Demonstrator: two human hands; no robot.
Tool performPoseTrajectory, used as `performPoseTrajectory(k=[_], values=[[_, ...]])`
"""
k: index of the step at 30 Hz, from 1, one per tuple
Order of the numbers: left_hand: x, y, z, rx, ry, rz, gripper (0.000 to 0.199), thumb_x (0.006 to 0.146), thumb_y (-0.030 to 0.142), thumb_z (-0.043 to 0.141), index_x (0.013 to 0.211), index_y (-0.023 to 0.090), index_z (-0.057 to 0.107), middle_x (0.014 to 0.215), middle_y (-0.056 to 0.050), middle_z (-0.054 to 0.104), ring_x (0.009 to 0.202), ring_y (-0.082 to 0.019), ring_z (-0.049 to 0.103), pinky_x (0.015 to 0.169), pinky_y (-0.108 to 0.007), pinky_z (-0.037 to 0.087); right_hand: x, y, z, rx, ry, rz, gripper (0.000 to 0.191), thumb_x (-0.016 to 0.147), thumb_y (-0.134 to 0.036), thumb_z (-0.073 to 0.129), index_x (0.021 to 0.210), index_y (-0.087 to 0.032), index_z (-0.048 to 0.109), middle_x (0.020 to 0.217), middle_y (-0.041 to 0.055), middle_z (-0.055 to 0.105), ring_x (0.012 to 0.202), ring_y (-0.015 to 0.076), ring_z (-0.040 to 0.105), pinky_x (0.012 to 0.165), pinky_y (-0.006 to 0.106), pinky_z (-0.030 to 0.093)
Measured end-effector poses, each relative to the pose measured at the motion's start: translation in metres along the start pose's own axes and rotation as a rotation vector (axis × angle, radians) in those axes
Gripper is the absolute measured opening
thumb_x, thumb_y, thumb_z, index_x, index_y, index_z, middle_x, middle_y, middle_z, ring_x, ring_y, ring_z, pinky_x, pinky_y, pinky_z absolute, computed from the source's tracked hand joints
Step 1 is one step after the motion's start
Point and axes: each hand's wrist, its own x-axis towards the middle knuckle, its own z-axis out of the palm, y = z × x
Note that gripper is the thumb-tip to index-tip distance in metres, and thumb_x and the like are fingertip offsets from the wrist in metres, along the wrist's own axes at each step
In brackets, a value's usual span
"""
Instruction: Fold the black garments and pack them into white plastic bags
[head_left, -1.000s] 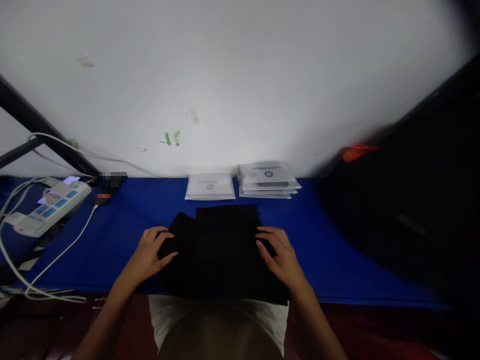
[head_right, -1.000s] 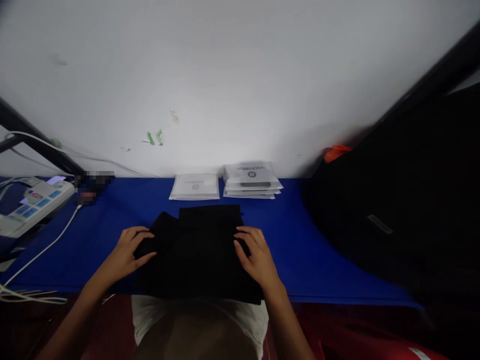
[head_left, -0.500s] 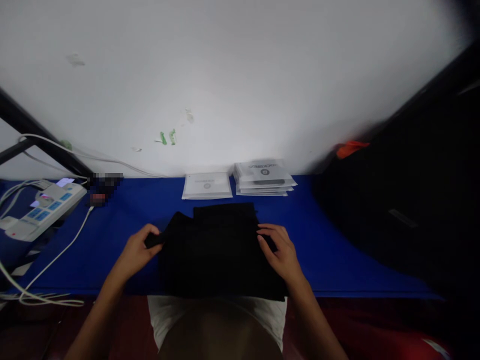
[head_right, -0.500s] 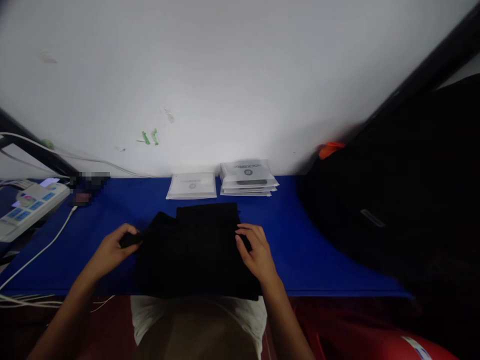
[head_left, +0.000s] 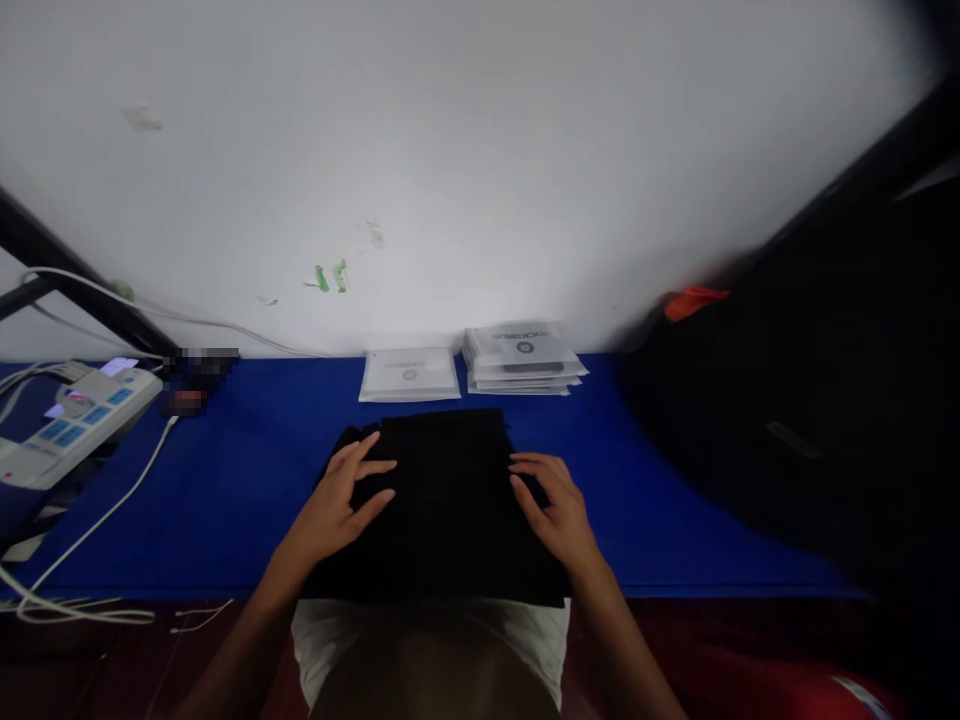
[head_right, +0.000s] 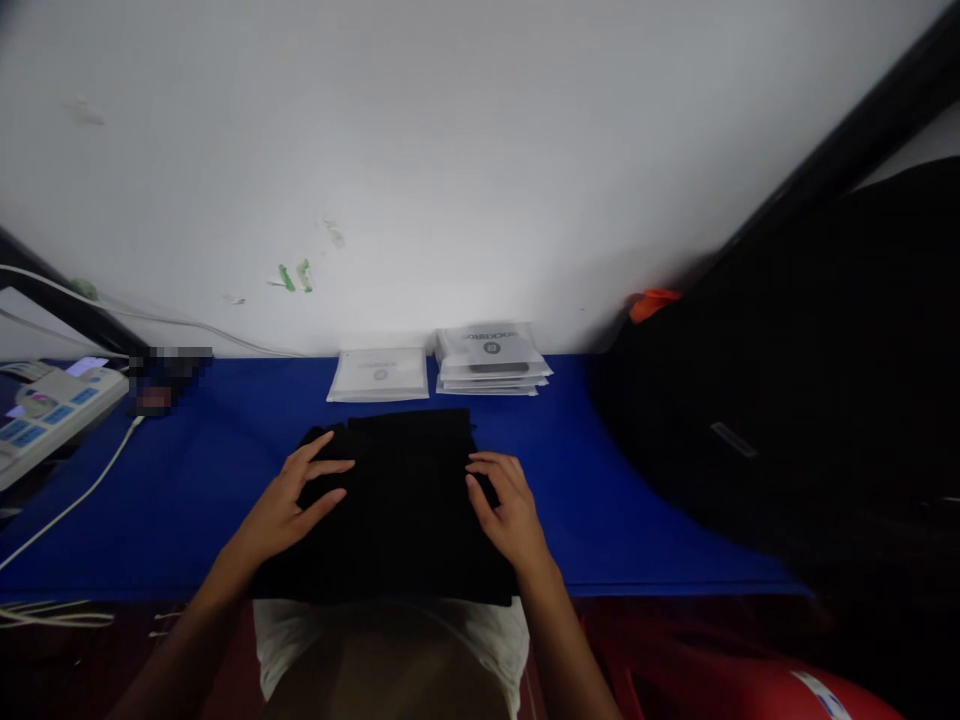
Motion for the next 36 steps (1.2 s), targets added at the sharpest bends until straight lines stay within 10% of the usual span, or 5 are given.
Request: performPoseTrajectory(k=[5, 16, 22, 30, 36], values=[[-0.013, -0.018, 0.008, 0.054, 0.508, -0.218, 0.056, 0.088, 0.046, 0.062, 0.134, 0.020, 0.043, 0.120, -0.014, 0.059, 0.113, -0.028, 0.059, 0.101, -0.051, 0.045, 0.002, 0.000, 0.001, 0.015, -0.015, -0.001, 0.011, 0.095, -0.025, 0.054, 0.102, -0.025, 0.063, 0.108, 0.0078, 0.066, 0.103, 0.0250, 0.060, 0.089, 0.046, 0.051], [0.001, 0.006, 0.017, 0.406, 0.528, -0.109, 0.015, 0.080, 0.025, 0.065, 0.094, 0.019, 0.061, 0.134, -0.015, 0.049, 0.126, -0.036, 0.043, 0.104, -0.058, 0.036, 0.001, 0.001, 0.002, 0.044, 0.006, -0.017, 0.010, 0.094, -0.023, 0.056, 0.102, -0.024, 0.063, 0.106, 0.0072, 0.066, 0.101, 0.0235, 0.060, 0.088, 0.044, 0.051], [0.014, 0.035, 0.035, 0.389, -0.063, 0.225, 0.048, 0.067, 0.012, 0.073, 0.112, 0.020, 0.059, 0.150, -0.016, 0.034, 0.134, -0.039, 0.034, 0.107, -0.060, 0.032, 0.000, 0.002, 0.001, 0.044, -0.014, -0.011, 0.010, 0.094, -0.023, 0.055, 0.102, -0.024, 0.062, 0.106, 0.0077, 0.066, 0.101, 0.0238, 0.060, 0.088, 0.045, 0.051], [0.028, 0.047, 0.038, 0.239, 0.081, 0.290, 0.021, 0.074, 0.012, 0.068, 0.094, 0.019, 0.064, 0.137, -0.013, 0.051, 0.127, -0.035, 0.043, 0.105, -0.057, 0.035, 0.008, -0.029, -0.001, -0.076, -0.254, -0.208, 0.064, 0.082, -0.026, 0.066, 0.141, -0.019, 0.042, 0.146, 0.0178, 0.043, 0.132, 0.0336, 0.041, 0.103, 0.057, 0.042], [0.058, 0.037, 0.010, -0.188, -0.206, 0.433, 0.036, 0.088, 0.048, 0.060, 0.113, 0.021, 0.063, 0.134, -0.012, 0.055, 0.123, -0.028, 0.052, 0.104, -0.046, 0.042, 0.017, -0.043, 0.006, 0.053, -0.325, -0.429, 0.047, 0.065, -0.004, 0.049, 0.109, -0.019, 0.057, 0.124, 0.0136, 0.063, 0.125, 0.0297, 0.052, 0.100, 0.054, 0.045]])
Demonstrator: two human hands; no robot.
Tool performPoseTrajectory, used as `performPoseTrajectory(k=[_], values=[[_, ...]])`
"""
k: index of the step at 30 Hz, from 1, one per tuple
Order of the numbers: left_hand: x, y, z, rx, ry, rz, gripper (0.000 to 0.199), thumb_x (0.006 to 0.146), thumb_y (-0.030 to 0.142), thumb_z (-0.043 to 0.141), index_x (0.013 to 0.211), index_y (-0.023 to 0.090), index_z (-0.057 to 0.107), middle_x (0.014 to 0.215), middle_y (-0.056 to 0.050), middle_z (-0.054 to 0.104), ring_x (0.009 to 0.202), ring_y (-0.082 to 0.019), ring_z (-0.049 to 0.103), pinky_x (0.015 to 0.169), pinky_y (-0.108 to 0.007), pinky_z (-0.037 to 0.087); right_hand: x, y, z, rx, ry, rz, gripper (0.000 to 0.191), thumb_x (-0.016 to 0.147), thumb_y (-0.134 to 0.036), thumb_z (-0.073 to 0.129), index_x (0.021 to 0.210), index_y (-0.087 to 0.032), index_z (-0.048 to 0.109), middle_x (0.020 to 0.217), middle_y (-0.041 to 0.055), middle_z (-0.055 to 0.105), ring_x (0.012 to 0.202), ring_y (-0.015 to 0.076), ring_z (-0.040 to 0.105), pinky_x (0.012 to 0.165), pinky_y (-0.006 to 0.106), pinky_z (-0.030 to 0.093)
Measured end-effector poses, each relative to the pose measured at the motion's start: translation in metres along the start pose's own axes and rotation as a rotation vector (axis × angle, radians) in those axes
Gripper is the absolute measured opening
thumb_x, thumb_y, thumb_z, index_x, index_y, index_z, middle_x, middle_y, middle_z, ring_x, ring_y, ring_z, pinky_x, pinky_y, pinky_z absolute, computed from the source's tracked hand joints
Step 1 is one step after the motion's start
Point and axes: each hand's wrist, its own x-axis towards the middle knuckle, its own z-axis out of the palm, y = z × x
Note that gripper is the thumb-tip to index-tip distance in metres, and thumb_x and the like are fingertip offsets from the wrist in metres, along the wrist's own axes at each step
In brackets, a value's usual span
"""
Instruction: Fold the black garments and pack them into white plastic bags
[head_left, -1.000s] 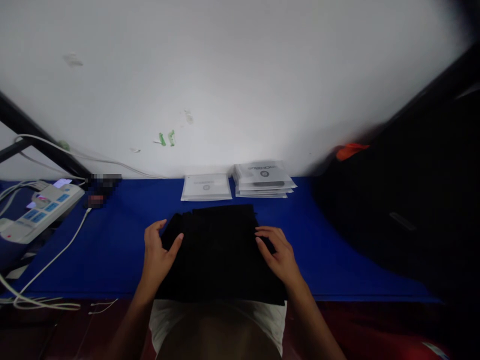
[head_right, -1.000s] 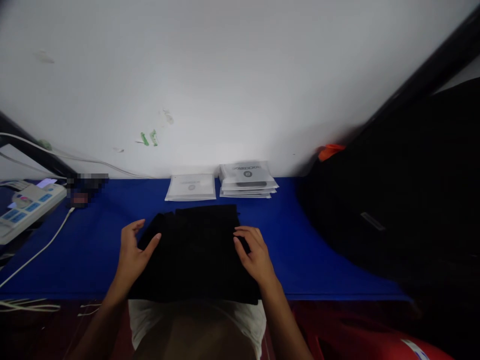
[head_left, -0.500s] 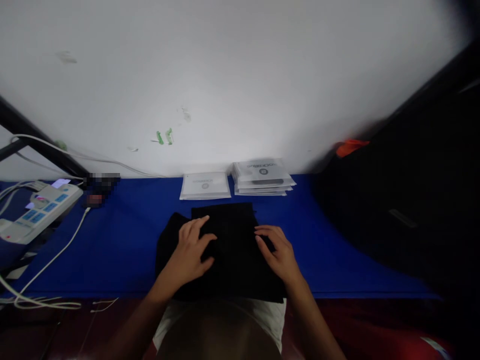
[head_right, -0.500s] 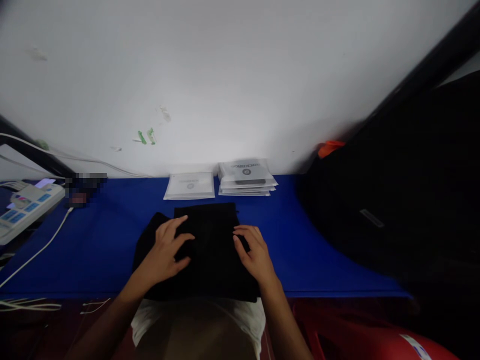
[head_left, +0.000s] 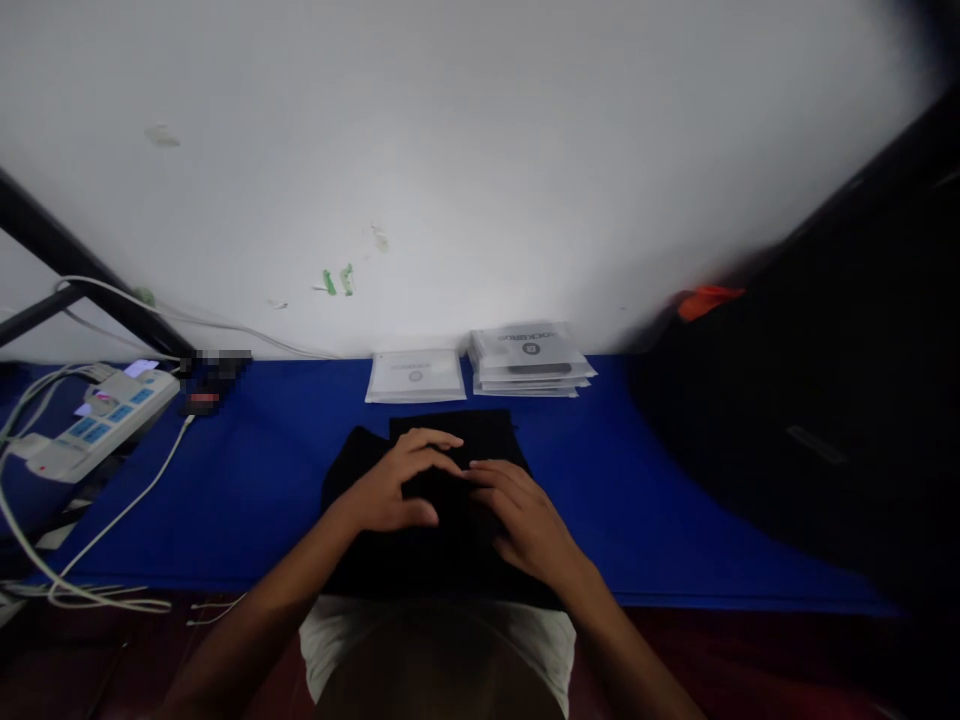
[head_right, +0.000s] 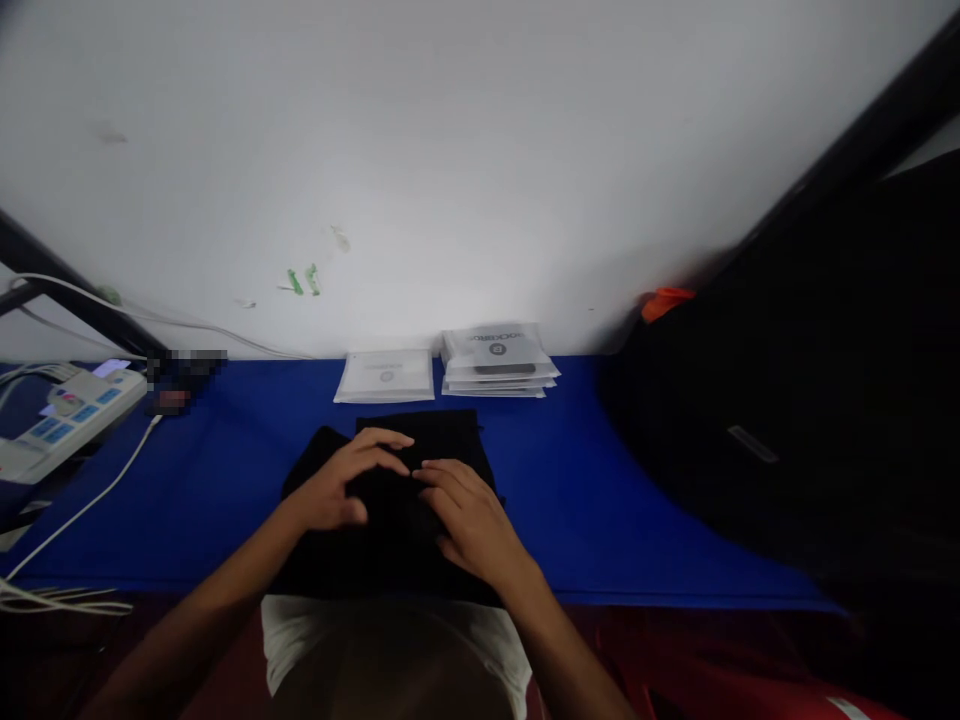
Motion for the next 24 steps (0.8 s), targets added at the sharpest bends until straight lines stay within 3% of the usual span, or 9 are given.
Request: performPoseTrajectory(k=[2, 4, 5, 8, 11, 15, 17, 21, 24], values=[[0.005, -0.027, -0.017, 0.066, 0.082, -0.047, 0.031, 0.096, 0.044, 0.049, 0.112, 0.021, 0.062, 0.122, -0.011, 0.062, 0.114, -0.024, 0.058, 0.100, -0.042, 0.046, -0.006, 0.001, 0.000, 0.052, 0.000, 0.020, 0.045, 0.061, -0.004, 0.048, 0.102, -0.020, 0.057, 0.120, 0.0131, 0.065, 0.122, 0.0289, 0.055, 0.096, 0.050, 0.049], [0.011, -0.061, -0.033, 0.368, 0.175, -0.173, 0.023, 0.095, 0.038, 0.053, 0.104, 0.020, 0.062, 0.114, -0.010, 0.066, 0.110, -0.023, 0.059, 0.098, -0.041, 0.046, -0.013, 0.000, 0.000, 0.084, -0.033, 0.057, 0.044, 0.059, -0.006, 0.050, 0.100, -0.020, 0.057, 0.121, 0.0141, 0.064, 0.123, 0.0288, 0.055, 0.095, 0.047, 0.051], [0.013, -0.077, -0.040, 0.529, 0.142, -0.225, 0.020, 0.095, 0.035, 0.052, 0.105, 0.020, 0.062, 0.113, -0.009, 0.066, 0.109, -0.023, 0.059, 0.097, -0.040, 0.047, -0.016, -0.001, 0.000, 0.091, -0.062, 0.084, 0.045, 0.058, -0.006, 0.050, 0.101, -0.019, 0.057, 0.123, 0.0147, 0.064, 0.124, 0.0288, 0.055, 0.096, 0.046, 0.050], [0.021, -0.113, -0.053, 0.638, 0.078, -0.261, 0.013, 0.090, 0.023, 0.055, 0.099, 0.018, 0.064, 0.099, -0.009, 0.068, 0.097, -0.025, 0.061, 0.087, -0.041, 0.048, -0.019, -0.009, 0.002, 0.096, -0.182, 0.214, 0.053, 0.057, -0.005, 0.052, 0.108, -0.019, 0.057, 0.128, 0.0150, 0.061, 0.125, 0.0283, 0.055, 0.099, 0.045, 0.049], [0.027, -0.122, -0.056, 0.670, 0.010, -0.222, 0.016, 0.086, 0.012, 0.052, 0.090, 0.017, 0.066, 0.084, -0.008, 0.065, 0.086, -0.024, 0.061, 0.081, -0.038, 0.048, -0.017, -0.018, 0.002, 0.110, -0.286, 0.368, 0.068, 0.058, -0.002, 0.053, 0.124, -0.020, 0.052, 0.133, 0.0121, 0.059, 0.125, 0.0255, 0.055, 0.104, 0.044, 0.046], [0.021, -0.101, -0.047, 0.711, -0.012, -0.157, 0.029, 0.086, 0.008, 0.045, 0.102, 0.017, 0.068, 0.096, -0.011, 0.062, 0.092, -0.025, 0.057, 0.083, -0.041, 0.047, -0.020, -0.022, 0.003, 0.087, -0.352, 0.324, 0.087, 0.059, 0.003, 0.050, 0.142, -0.022, 0.041, 0.142, 0.0094, 0.054, 0.130, 0.0224, 0.051, 0.107, 0.040, 0.044], [0.013, -0.081, -0.037, 0.723, -0.002, -0.130, 0.037, 0.085, 0.008, 0.046, 0.117, 0.016, 0.064, 0.102, -0.013, 0.059, 0.096, -0.027, 0.054, 0.085, -0.043, 0.047, -0.023, -0.020, 0.001, 0.051, -0.274, 0.202, 0.082, 0.065, 0.001, 0.050, 0.143, -0.021, 0.040, 0.143, 0.0108, 0.053, 0.130, 0.0226, 0.051, 0.106, 0.040, 0.046], [-0.007, -0.035, -0.011, 0.637, 0.011, -0.080, 0.073, 0.079, 0.002, 0.047, 0.149, 0.019, 0.032, 0.115, -0.015, 0.050, 0.103, -0.027, 0.050, 0.091, -0.047, 0.049, -0.012, -0.011, -0.004, -0.048, 0.030, -0.089, 0.062, 0.087, -0.016, 0.046, 0.148, -0.015, 0.032, 0.145, 0.0193, 0.048, 0.138, 0.0286, 0.042, 0.104, 0.047, 0.047], [-0.019, -0.005, 0.012, 0.533, -0.011, -0.071, 0.090, 0.076, 0.001, 0.049, 0.156, 0.020, 0.012, 0.121, -0.016, 0.045, 0.111, -0.029, 0.048, 0.095, -0.049, 0.049, 0.008, -0.002, 0.001, -0.187, 0.061, -0.126, 0.057, 0.088, -0.013, 0.044, 0.145, -0.012, 0.037, 0.141, 0.0219, 0.051, 0.135, 0.0315, 0.045, 0.102, 0.050, 0.048]])
